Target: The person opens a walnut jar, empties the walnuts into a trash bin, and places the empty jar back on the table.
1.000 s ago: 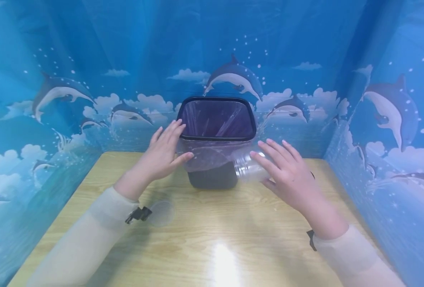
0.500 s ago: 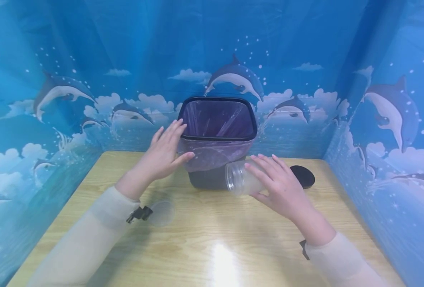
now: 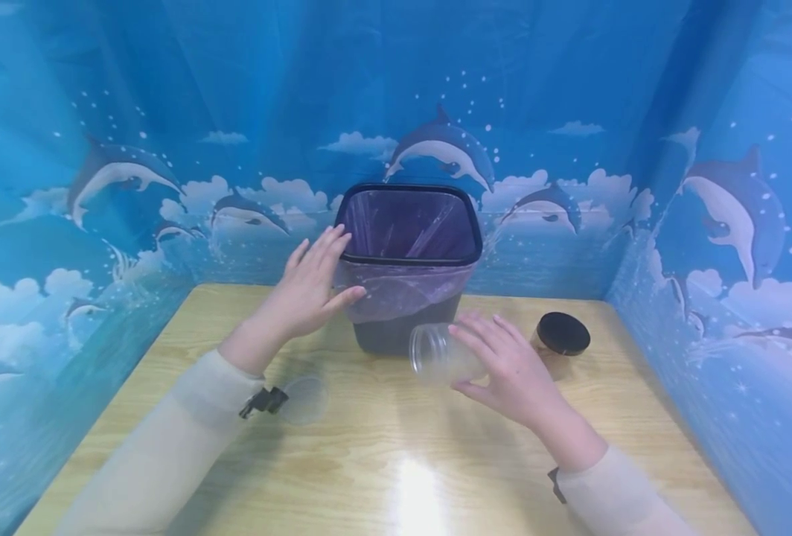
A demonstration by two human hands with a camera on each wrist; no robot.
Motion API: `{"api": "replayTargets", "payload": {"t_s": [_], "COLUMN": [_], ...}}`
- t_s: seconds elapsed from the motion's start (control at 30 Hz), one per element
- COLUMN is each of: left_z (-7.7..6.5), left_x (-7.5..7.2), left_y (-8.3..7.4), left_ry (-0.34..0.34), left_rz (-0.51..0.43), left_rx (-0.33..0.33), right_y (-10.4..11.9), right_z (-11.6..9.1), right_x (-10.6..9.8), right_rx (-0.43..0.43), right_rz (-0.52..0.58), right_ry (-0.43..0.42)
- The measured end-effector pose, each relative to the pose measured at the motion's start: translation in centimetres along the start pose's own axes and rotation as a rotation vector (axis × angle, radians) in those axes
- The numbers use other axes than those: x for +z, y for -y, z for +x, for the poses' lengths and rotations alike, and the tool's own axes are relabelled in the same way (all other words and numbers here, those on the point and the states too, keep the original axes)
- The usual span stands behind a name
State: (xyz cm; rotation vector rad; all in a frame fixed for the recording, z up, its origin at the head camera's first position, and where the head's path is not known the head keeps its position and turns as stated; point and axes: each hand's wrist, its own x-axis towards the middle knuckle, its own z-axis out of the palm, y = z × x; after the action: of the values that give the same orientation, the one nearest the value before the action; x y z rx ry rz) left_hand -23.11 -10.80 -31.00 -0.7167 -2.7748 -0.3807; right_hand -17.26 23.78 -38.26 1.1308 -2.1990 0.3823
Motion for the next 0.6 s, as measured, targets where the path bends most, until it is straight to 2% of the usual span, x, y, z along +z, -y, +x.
{"api": "replayTargets", "payload": {"t_s": [0.23, 0.6], "left_z": [0.0, 0.0], "left_x": [0.2, 0.0], "left_y": [0.1, 0.0], "left_ry": [-0.008, -0.012], "left_rz": [0.005, -0.001], "left_rx": [0.005, 0.008], "right_y": [0.3, 0.7], "right_z": [-0.8, -1.5], "right_x": [0.8, 1.5], "right_rx": [0.039, 0.062], "right_rz": [-0.001, 0.021], "right_ry": [0.046, 0.032]}}
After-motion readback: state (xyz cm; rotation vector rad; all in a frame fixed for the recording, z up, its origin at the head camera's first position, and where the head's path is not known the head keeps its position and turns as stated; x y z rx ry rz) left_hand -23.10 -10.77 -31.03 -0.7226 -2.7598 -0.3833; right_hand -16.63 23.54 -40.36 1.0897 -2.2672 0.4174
